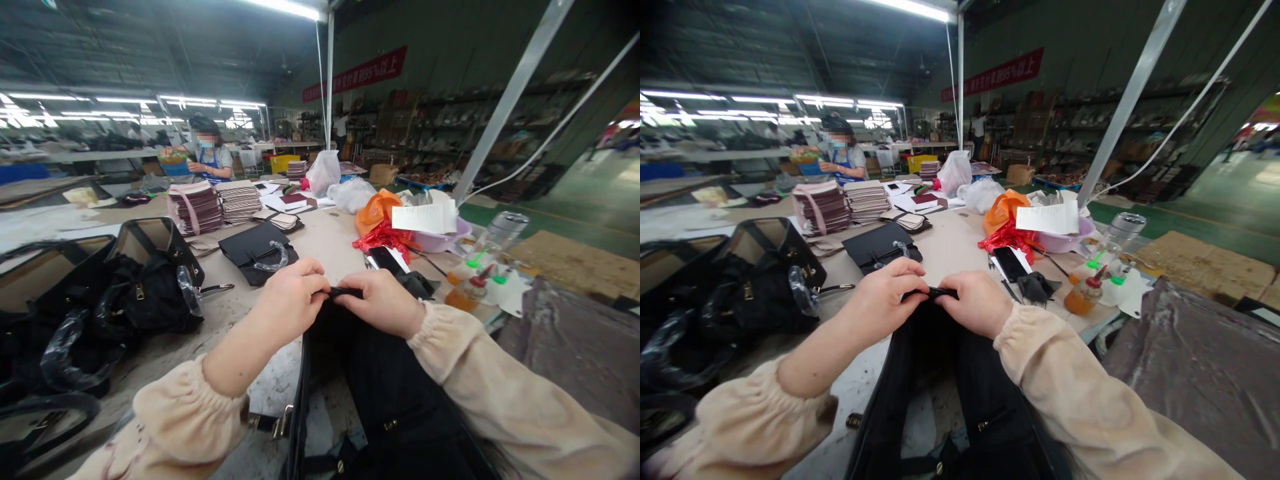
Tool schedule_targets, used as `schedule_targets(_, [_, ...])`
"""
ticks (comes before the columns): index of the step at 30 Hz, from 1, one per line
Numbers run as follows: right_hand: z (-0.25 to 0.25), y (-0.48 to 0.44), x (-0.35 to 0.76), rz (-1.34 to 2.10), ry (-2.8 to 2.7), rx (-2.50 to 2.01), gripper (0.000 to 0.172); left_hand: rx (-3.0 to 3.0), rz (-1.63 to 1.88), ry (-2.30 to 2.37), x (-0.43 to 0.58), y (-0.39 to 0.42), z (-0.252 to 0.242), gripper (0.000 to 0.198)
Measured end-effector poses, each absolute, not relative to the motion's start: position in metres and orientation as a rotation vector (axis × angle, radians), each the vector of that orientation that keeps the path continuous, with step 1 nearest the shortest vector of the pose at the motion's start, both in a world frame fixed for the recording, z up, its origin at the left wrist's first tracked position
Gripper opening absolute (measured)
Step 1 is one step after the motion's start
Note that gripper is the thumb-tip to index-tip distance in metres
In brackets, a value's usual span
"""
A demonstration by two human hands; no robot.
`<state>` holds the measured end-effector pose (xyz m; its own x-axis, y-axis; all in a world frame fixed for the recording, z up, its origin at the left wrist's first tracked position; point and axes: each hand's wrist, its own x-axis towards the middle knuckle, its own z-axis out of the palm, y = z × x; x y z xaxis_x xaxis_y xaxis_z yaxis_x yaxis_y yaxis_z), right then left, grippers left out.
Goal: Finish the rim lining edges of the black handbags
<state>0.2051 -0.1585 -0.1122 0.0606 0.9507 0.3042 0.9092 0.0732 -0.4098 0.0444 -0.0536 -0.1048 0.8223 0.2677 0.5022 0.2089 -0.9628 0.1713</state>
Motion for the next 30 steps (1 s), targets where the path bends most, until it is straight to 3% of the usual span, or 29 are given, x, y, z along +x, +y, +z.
schedule_targets(14, [-0.111, -0.165, 0.209, 0.103, -1.883, -1.784, 0.018, 2.695, 0.778, 0.285, 0.048, -0.055, -0.102, 0.015])
schedule_targets(30, [-0.101, -0.170, 0.203, -0.242, -2.017, -1.735, 0.007, 2.964, 0.663, 0.400, 0.052, -0.057, -0.101, 0.016])
